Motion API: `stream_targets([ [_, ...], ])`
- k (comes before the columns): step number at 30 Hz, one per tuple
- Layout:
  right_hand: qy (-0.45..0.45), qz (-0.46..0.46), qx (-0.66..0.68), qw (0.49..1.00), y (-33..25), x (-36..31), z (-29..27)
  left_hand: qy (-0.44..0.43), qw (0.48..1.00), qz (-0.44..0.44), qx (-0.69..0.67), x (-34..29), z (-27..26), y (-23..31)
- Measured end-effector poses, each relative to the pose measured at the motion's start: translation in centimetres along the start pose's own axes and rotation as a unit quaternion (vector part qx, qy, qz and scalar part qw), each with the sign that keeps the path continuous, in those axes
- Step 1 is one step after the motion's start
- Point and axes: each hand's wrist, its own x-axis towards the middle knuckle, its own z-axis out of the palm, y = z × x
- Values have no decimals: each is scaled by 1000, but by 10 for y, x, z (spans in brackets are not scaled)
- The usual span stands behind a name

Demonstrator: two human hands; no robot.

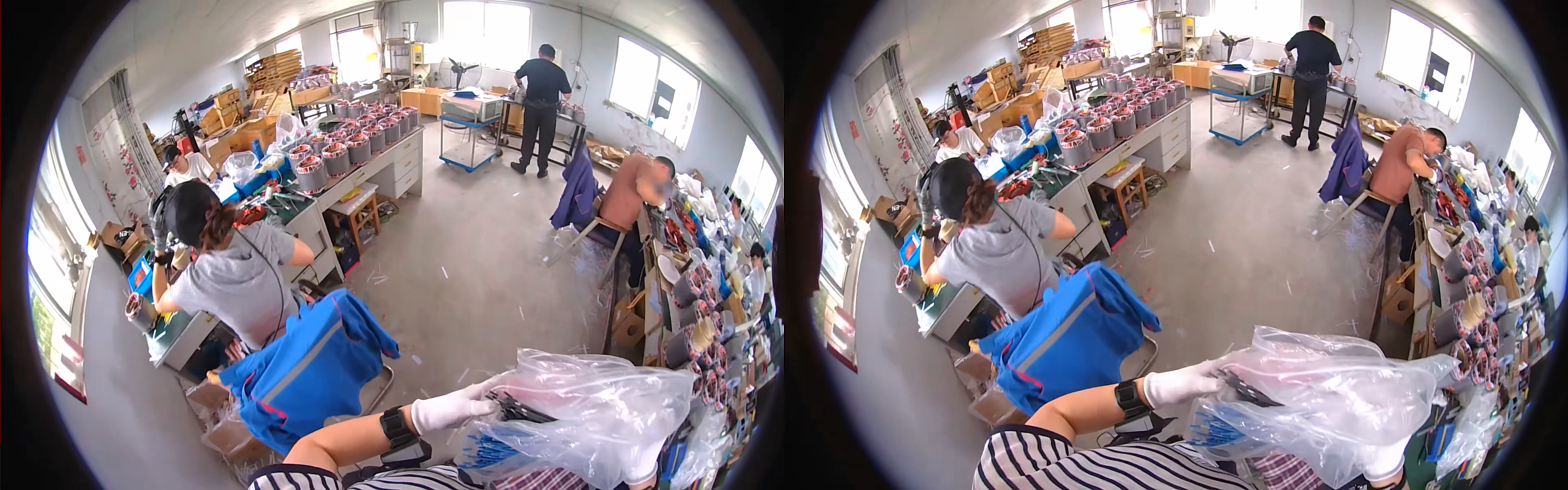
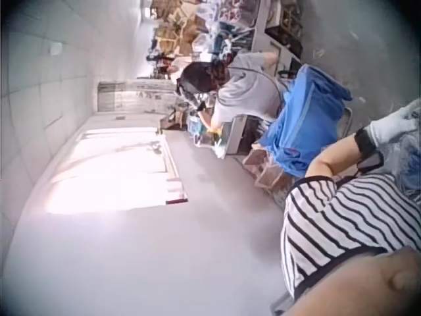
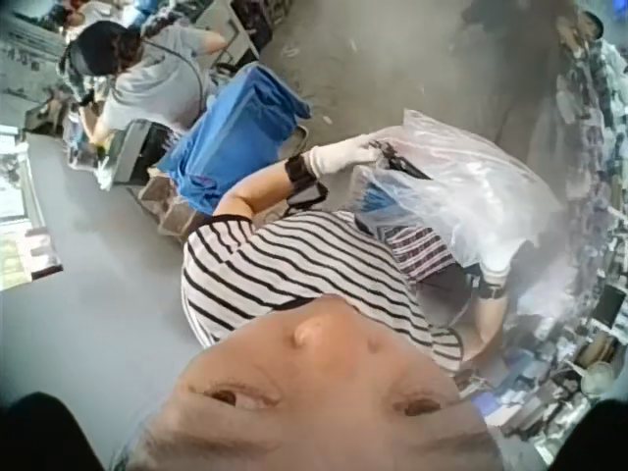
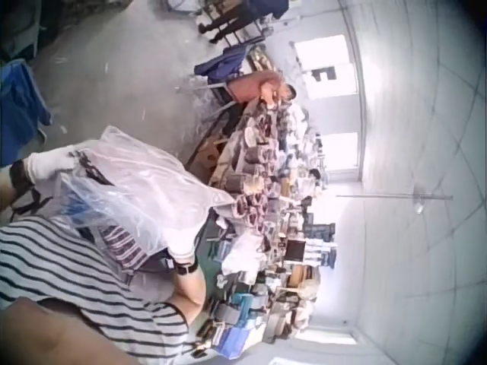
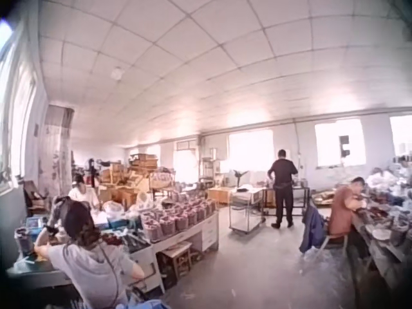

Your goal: The person picks up a bundle of black cable ties from a plastic bag and aligns them in their hands. They then use a pair of snips to trim the ends of individual cable ties while holding the bundle over a series of copper motor coils on a table.

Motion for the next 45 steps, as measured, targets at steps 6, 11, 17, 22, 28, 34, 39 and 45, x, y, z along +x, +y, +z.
stream_targets([
  [6,-62,15,0,998,19,149,34,82,996,34,-8,42,-99,66],
  [11,-126,11,-13,992,17,297,60,149,987,57,-15,97,-183,128],
  [17,-35,136,151,979,22,490,114,238,963,120,-30,158,-303,188],
  [22,-130,90,58,986,38,657,147,274,947,164,-30,222,-419,254],
  [28,-115,70,18,991,38,846,184,274,947,162,-52,309,-565,357],
  [34,-85,54,2,995,34,1048,200,259,948,174,-58,429,-715,461],
  [39,-113,51,-3,992,49,1232,223,247,948,199,-32,519,-854,536],
  [45,-159,54,-21,986,52,1454,283,292,920,251,-70,606,-998,636],
])
